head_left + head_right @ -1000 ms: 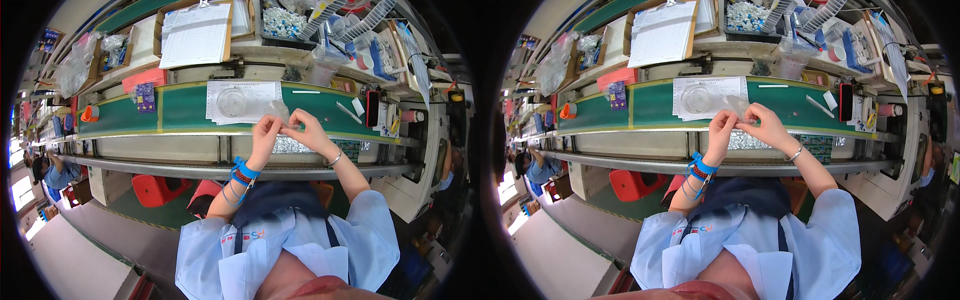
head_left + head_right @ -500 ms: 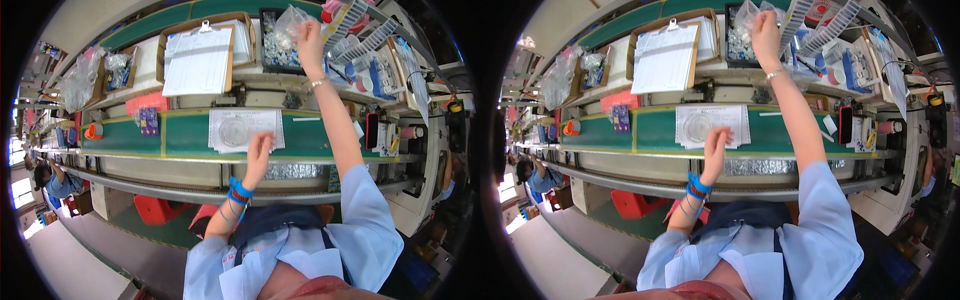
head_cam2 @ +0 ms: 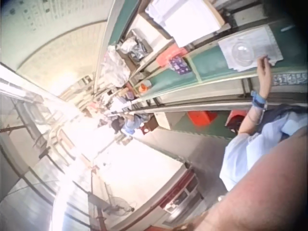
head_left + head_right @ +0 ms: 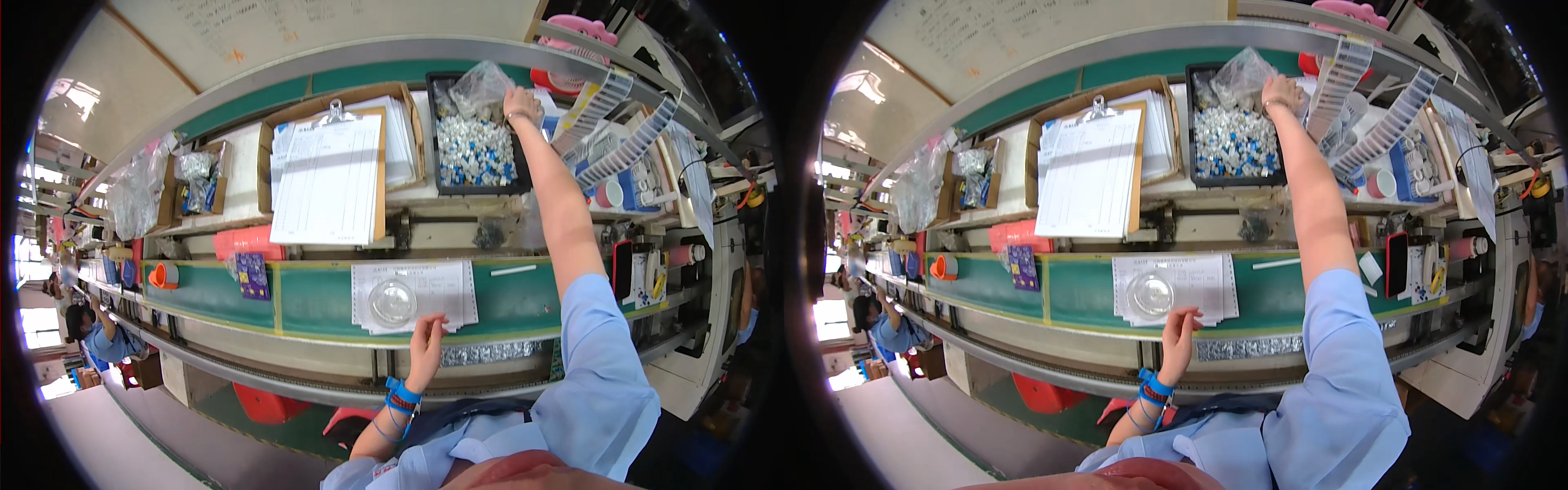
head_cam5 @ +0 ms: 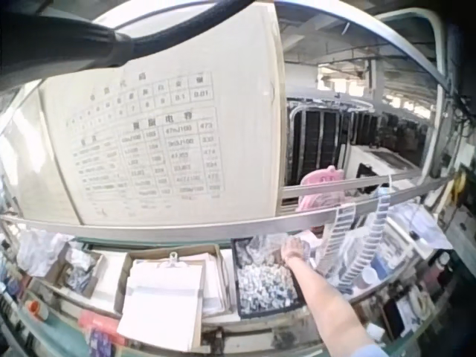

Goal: The person inserts small electronic components into a green circuit board by hand. They pick up individual components from a plastic bag and place them into specific slots on the board. The person works at a workstation with a green mat and various tools nearby.

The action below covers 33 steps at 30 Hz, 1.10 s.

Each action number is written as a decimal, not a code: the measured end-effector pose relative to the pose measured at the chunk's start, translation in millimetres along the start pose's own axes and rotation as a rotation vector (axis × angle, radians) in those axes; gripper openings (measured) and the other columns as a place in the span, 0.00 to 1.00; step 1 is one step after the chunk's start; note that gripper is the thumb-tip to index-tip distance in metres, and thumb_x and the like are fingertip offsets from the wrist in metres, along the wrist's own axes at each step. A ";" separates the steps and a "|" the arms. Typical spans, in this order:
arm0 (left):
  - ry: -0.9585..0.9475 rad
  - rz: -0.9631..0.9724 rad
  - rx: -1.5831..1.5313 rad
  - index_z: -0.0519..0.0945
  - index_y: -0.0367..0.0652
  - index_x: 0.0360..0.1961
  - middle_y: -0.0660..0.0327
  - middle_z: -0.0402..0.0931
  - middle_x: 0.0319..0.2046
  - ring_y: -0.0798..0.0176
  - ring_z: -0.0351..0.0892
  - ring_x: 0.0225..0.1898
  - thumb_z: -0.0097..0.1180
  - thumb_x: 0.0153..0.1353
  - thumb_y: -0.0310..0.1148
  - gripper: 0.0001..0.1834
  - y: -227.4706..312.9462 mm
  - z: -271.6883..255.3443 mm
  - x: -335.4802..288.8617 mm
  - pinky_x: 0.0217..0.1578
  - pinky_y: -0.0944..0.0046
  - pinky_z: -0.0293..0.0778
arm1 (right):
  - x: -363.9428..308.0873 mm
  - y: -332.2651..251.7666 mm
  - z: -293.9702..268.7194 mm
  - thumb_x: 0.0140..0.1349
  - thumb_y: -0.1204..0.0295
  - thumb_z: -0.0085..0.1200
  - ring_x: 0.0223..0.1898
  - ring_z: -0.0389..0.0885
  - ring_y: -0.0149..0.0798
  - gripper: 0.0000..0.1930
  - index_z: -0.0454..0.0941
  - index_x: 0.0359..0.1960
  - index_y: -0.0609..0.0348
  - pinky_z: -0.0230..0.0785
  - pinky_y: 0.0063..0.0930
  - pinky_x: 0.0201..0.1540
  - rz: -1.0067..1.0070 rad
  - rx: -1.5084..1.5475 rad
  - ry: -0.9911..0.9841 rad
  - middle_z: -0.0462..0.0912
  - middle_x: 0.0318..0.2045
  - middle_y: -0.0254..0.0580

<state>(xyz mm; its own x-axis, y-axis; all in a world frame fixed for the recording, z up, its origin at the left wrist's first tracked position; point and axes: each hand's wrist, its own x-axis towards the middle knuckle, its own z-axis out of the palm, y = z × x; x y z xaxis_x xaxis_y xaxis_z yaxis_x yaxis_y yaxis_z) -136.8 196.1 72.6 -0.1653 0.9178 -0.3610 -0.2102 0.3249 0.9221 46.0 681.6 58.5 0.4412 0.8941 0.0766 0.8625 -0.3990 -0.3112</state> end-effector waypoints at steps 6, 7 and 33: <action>0.024 0.015 0.008 0.72 0.38 0.46 0.62 0.75 0.38 0.73 0.72 0.33 0.43 0.68 0.30 0.10 -12.9 -7.8 6.1 0.37 0.72 0.69 | 3.3 -10.1 3.9 0.58 0.60 0.50 0.55 0.68 0.47 0.12 0.79 0.42 0.44 0.60 0.49 0.52 -0.219 -0.008 0.131 0.75 0.48 0.40; 0.014 0.013 -0.003 0.72 0.38 0.46 0.62 0.75 0.38 0.73 0.72 0.33 0.43 0.68 0.30 0.10 -14.1 -6.3 7.2 0.37 0.72 0.69 | 14.5 -3.9 9.1 0.57 0.61 0.52 0.51 0.72 0.46 0.11 0.80 0.40 0.45 0.63 0.47 0.50 -0.212 0.061 0.107 0.77 0.45 0.40; -0.021 0.114 -0.096 0.73 0.36 0.42 0.62 0.76 0.35 0.73 0.73 0.34 0.45 0.66 0.27 0.08 6.8 9.9 -22.2 0.38 0.73 0.70 | -109.5 -3.9 -157.9 0.60 0.70 0.57 0.25 0.68 0.25 0.06 0.75 0.29 0.55 0.63 0.22 0.33 -0.143 1.546 -0.802 0.72 0.24 0.27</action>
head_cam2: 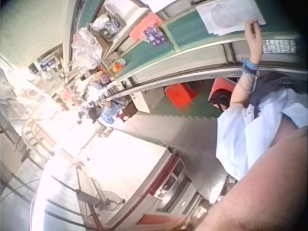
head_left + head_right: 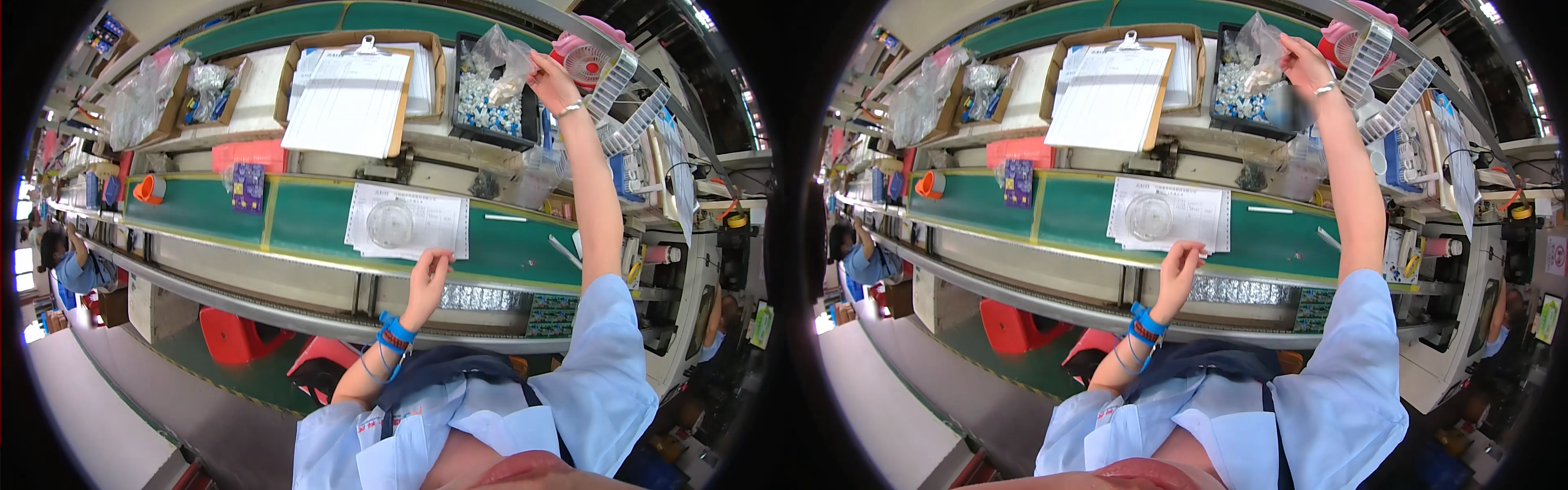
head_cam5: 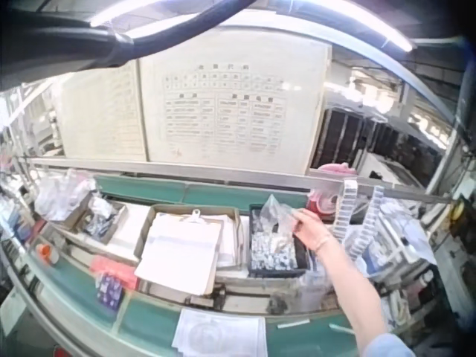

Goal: The person inserts small electronic components into a green circuit board by hand. They pick up individual components from a plastic bag and place them into specific slots on the board. The person works at a workstation with a green mat and various tools nearby.

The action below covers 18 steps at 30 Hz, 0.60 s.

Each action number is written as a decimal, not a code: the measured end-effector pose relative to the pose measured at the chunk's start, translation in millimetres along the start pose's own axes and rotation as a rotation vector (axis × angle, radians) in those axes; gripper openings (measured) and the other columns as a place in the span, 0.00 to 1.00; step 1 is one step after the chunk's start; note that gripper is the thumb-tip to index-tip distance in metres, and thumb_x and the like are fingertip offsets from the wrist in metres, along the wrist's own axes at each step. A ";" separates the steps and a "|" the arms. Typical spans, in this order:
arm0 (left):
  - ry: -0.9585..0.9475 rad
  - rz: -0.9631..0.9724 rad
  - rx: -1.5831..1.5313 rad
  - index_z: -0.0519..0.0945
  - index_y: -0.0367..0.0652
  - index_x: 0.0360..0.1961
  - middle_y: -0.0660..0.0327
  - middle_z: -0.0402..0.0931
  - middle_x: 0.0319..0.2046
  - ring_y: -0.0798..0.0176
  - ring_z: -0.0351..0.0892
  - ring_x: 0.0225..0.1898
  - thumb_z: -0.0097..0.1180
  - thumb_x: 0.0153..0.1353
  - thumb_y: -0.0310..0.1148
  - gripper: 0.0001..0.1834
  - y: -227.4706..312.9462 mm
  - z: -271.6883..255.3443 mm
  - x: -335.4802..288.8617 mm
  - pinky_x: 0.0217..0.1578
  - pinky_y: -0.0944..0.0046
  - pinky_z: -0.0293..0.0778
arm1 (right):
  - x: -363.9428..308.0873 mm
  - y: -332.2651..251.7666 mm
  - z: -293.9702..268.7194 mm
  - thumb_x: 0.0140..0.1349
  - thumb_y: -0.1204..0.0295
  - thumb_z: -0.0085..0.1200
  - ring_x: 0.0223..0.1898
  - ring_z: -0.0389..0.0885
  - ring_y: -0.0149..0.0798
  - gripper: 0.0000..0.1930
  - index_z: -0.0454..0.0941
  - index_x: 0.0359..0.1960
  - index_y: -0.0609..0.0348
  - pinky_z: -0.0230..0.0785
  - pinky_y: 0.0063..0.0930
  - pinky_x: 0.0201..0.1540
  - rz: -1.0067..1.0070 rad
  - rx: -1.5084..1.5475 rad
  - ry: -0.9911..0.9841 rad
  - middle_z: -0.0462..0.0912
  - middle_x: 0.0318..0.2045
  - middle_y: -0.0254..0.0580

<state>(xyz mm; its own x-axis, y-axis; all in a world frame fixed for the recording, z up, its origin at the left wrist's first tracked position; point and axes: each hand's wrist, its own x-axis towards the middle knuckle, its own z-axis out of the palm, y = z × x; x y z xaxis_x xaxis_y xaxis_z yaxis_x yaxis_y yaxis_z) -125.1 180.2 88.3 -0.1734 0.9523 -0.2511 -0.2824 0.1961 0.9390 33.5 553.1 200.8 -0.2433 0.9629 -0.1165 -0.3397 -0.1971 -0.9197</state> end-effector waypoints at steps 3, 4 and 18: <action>-0.010 -0.013 -0.186 0.73 0.37 0.43 0.61 0.76 0.36 0.70 0.74 0.36 0.47 0.66 0.30 0.09 12.6 3.9 16.4 0.38 0.70 0.72 | -61.3 -12.5 32.5 0.64 0.70 0.51 0.28 0.67 0.23 0.05 0.73 0.31 0.55 0.62 0.20 0.35 0.047 -0.004 -0.223 0.71 0.26 0.26; -0.031 -0.017 -0.244 0.73 0.38 0.45 0.60 0.76 0.38 0.69 0.75 0.38 0.46 0.67 0.33 0.11 13.0 2.6 24.9 0.40 0.69 0.72 | -81.7 -16.3 42.1 0.65 0.71 0.50 0.29 0.67 0.23 0.04 0.72 0.32 0.55 0.62 0.20 0.35 0.053 -0.002 -0.304 0.71 0.27 0.26; -0.378 0.078 -0.714 0.51 0.44 0.66 0.54 0.55 0.64 0.51 0.55 0.65 0.35 0.69 0.37 0.26 116.3 -10.7 -7.6 0.59 0.37 0.58 | -222.4 -30.2 54.5 0.66 0.70 0.47 0.31 0.63 0.18 0.06 0.72 0.40 0.57 0.56 0.13 0.35 -0.042 -0.831 -0.424 0.69 0.30 0.23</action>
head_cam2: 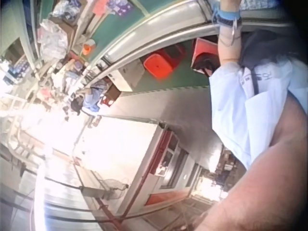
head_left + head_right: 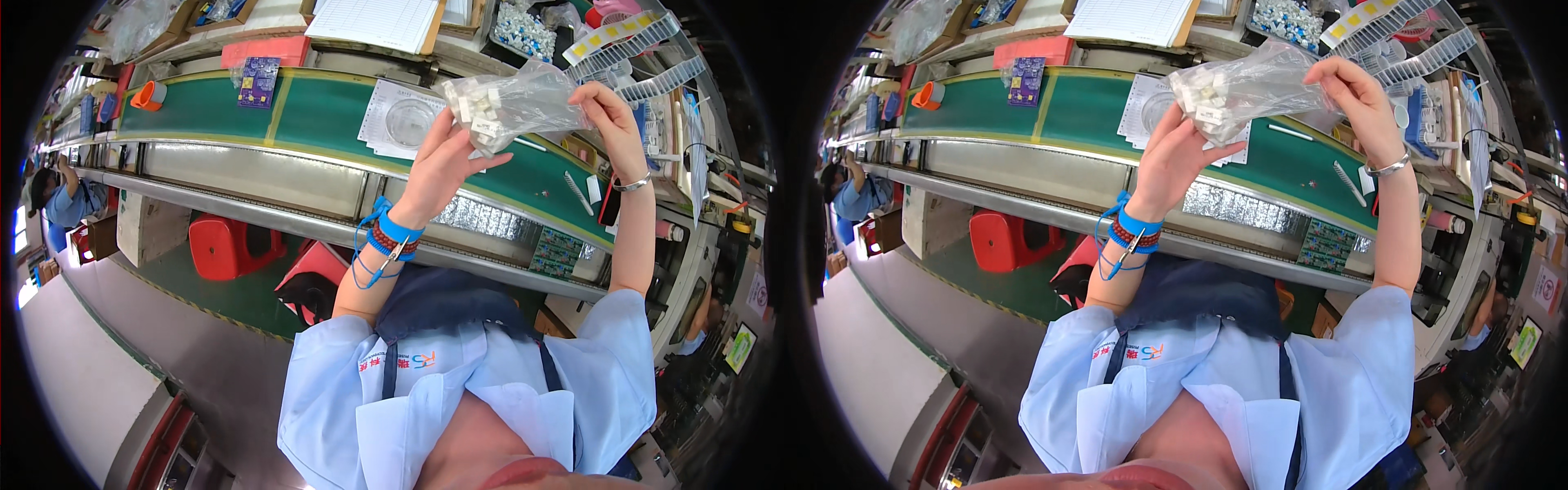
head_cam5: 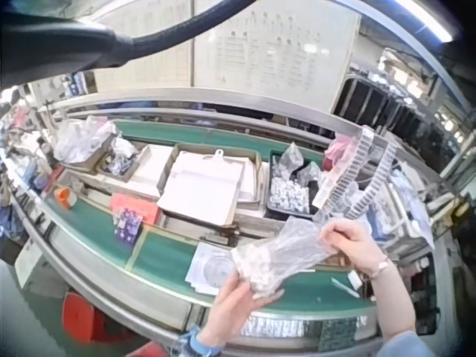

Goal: The person inserts small electronic components into a green circuit board by hand. They pick up individual components from a plastic bag and place them into specific slots on the board. The person works at a workstation with a green mat and various tools nearby.

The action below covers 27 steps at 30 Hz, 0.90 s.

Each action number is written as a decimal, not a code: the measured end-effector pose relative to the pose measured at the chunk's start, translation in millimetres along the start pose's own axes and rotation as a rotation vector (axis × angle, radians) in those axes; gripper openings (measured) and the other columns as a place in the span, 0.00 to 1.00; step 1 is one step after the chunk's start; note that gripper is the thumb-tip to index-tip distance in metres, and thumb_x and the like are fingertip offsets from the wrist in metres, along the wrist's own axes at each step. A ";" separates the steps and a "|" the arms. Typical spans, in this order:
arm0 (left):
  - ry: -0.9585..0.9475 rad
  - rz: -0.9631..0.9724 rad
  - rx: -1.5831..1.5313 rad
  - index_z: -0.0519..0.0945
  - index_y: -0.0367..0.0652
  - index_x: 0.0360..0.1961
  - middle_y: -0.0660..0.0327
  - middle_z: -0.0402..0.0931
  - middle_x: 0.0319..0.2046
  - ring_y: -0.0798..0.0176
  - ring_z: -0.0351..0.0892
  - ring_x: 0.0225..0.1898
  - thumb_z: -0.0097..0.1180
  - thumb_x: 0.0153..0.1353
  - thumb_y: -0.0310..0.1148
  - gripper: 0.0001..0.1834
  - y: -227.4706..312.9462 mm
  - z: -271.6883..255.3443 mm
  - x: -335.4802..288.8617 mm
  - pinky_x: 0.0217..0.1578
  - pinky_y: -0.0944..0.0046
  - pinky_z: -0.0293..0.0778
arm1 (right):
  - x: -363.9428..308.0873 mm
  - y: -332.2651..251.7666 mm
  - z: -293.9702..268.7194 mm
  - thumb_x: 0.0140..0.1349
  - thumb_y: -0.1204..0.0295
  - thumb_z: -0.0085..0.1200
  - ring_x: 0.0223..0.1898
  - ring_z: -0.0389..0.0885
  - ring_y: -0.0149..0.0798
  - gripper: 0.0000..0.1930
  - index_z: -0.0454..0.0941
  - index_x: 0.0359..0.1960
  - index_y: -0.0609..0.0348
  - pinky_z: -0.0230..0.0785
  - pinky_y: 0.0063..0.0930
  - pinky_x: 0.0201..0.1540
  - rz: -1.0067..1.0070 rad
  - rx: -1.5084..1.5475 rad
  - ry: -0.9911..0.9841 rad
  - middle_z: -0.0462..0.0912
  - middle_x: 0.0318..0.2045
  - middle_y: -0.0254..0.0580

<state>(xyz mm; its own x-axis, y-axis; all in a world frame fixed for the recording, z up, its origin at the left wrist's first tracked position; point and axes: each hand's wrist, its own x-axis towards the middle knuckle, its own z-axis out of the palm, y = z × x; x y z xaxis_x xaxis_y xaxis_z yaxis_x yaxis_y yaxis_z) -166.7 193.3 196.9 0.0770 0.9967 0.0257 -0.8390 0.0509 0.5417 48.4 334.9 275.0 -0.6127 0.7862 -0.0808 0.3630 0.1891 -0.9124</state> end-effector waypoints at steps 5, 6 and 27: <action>-0.018 0.063 0.013 0.46 0.45 0.67 0.53 0.57 0.62 0.53 0.63 0.61 0.37 0.68 0.28 0.28 2.9 -0.3 -12.9 0.57 0.42 0.65 | -12.7 -15.8 6.8 0.62 0.74 0.52 0.26 0.63 0.16 0.09 0.71 0.44 0.58 0.55 0.10 0.28 0.059 0.090 -0.049 0.69 0.26 0.23; -0.023 0.067 0.013 0.46 0.45 0.67 0.53 0.57 0.62 0.53 0.63 0.61 0.38 0.68 0.28 0.28 3.6 0.8 -15.2 0.57 0.42 0.65 | -13.9 -17.3 6.1 0.61 0.75 0.53 0.25 0.63 0.16 0.11 0.71 0.45 0.58 0.54 0.09 0.27 0.079 0.119 -0.058 0.69 0.26 0.22; 0.004 -0.024 0.145 0.47 0.39 0.67 0.49 0.71 0.52 0.58 0.75 0.49 0.49 0.63 0.24 0.34 20.2 21.4 -31.3 0.46 0.64 0.73 | -35.8 -3.7 30.5 0.61 0.69 0.53 0.49 0.73 0.28 0.19 0.73 0.52 0.64 0.65 0.23 0.53 0.224 0.372 -0.206 0.78 0.49 0.39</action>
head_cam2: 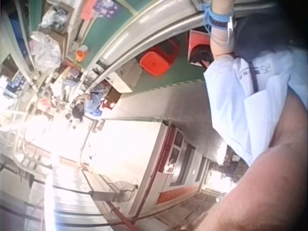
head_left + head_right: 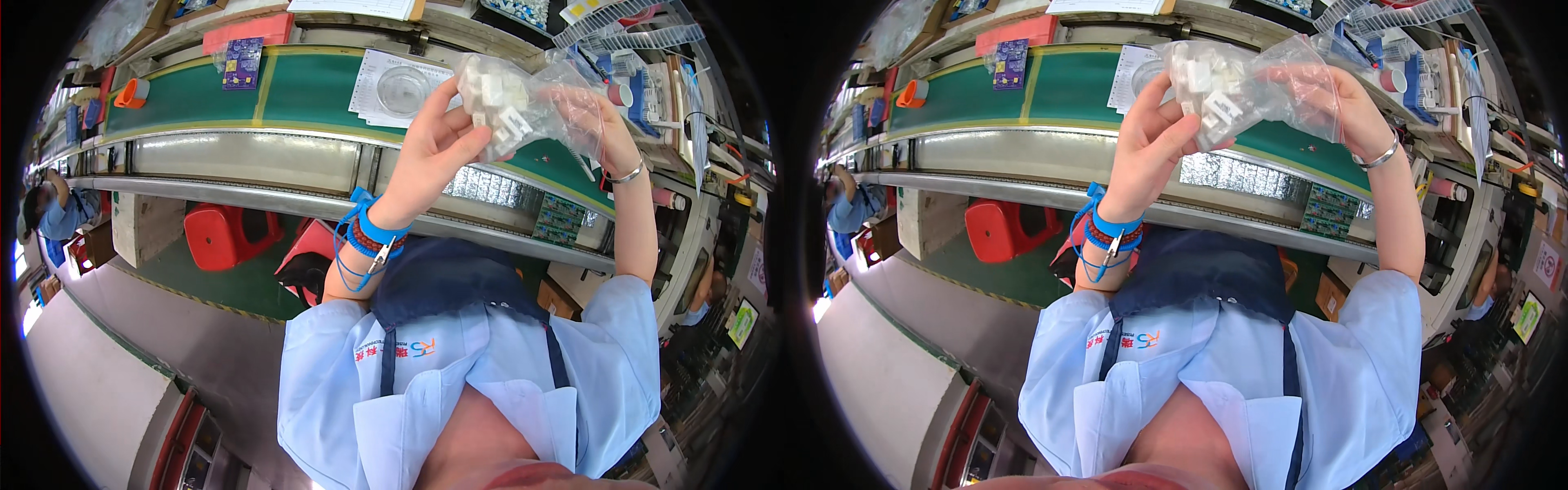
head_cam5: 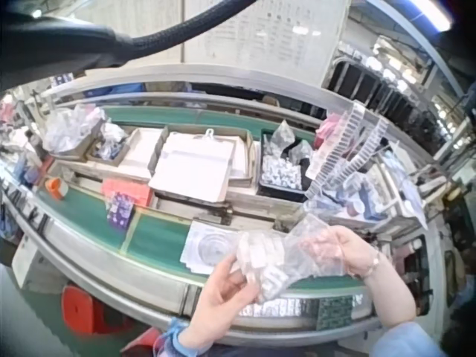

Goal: The person inserts small electronic components into a green circuit board by hand. They pick up individual components from a plastic bag and place them into specific slots on the board. The person works at a workstation with a green mat and various tools nearby.

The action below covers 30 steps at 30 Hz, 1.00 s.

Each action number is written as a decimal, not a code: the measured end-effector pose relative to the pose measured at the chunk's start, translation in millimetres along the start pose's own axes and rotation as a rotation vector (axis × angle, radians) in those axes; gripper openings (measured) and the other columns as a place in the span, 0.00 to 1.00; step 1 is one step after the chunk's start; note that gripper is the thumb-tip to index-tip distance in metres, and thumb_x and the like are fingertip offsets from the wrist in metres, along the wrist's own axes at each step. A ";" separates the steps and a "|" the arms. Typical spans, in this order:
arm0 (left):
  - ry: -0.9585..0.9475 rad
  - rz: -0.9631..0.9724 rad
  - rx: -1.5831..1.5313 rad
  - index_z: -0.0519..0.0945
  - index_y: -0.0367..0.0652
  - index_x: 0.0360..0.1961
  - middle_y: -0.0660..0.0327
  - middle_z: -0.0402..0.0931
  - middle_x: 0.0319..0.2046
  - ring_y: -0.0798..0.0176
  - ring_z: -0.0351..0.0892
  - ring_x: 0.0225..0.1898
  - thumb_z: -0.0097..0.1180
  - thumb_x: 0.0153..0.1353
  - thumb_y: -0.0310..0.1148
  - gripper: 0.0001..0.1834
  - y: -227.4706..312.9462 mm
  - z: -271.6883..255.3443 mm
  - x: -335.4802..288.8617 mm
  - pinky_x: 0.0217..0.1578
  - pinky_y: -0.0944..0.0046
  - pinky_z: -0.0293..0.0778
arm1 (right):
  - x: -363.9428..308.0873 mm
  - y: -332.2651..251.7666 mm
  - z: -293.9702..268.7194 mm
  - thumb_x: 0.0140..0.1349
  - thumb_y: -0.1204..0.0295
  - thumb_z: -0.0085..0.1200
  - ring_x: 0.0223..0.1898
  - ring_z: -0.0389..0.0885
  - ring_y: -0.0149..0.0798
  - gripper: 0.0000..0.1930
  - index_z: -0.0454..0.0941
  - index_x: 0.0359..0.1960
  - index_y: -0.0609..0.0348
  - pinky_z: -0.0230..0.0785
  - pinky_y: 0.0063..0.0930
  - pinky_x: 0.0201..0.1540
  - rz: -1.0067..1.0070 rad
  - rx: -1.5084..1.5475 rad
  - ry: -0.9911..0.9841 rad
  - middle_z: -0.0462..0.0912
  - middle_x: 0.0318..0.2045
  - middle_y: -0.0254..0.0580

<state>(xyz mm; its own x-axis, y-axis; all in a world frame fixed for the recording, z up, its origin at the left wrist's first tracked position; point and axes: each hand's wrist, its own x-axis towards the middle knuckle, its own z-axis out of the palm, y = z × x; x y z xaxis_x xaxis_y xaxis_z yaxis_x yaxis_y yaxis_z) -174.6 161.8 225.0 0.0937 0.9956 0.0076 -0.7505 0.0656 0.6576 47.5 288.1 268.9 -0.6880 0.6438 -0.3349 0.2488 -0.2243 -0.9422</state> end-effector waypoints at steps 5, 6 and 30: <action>-0.003 0.009 0.137 0.48 0.36 0.66 0.46 0.69 0.54 0.53 0.72 0.54 0.46 0.62 0.22 0.33 -0.4 0.7 -2.9 0.51 0.49 0.74 | 0.5 1.8 -0.5 0.56 0.65 0.59 0.48 0.75 0.28 0.22 0.75 0.50 0.65 0.65 0.23 0.53 0.022 -0.023 -0.015 0.79 0.47 0.41; 0.000 0.014 0.159 0.48 0.35 0.66 0.45 0.69 0.54 0.52 0.72 0.54 0.46 0.61 0.22 0.33 -1.8 0.6 -3.4 0.51 0.49 0.74 | 0.1 2.1 -1.5 0.55 0.65 0.60 0.47 0.75 0.29 0.22 0.75 0.49 0.65 0.65 0.24 0.53 0.035 -0.037 -0.013 0.79 0.47 0.41; -0.136 -0.040 0.219 0.35 0.45 0.69 0.50 0.66 0.53 0.61 0.68 0.54 0.46 0.57 0.15 0.44 8.6 9.9 -21.9 0.49 0.66 0.68 | -15.0 17.0 -1.8 0.51 0.68 0.59 0.33 0.75 0.28 0.12 0.79 0.33 0.64 0.68 0.23 0.39 -0.005 -0.056 -0.081 0.80 0.31 0.35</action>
<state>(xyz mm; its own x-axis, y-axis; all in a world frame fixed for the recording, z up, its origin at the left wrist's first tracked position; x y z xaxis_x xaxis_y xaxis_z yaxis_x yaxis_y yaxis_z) -176.6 139.9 237.9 0.2181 0.9734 0.0700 -0.5863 0.0734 0.8067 63.3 275.9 258.0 -0.7414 0.5831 -0.3321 0.2816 -0.1788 -0.9427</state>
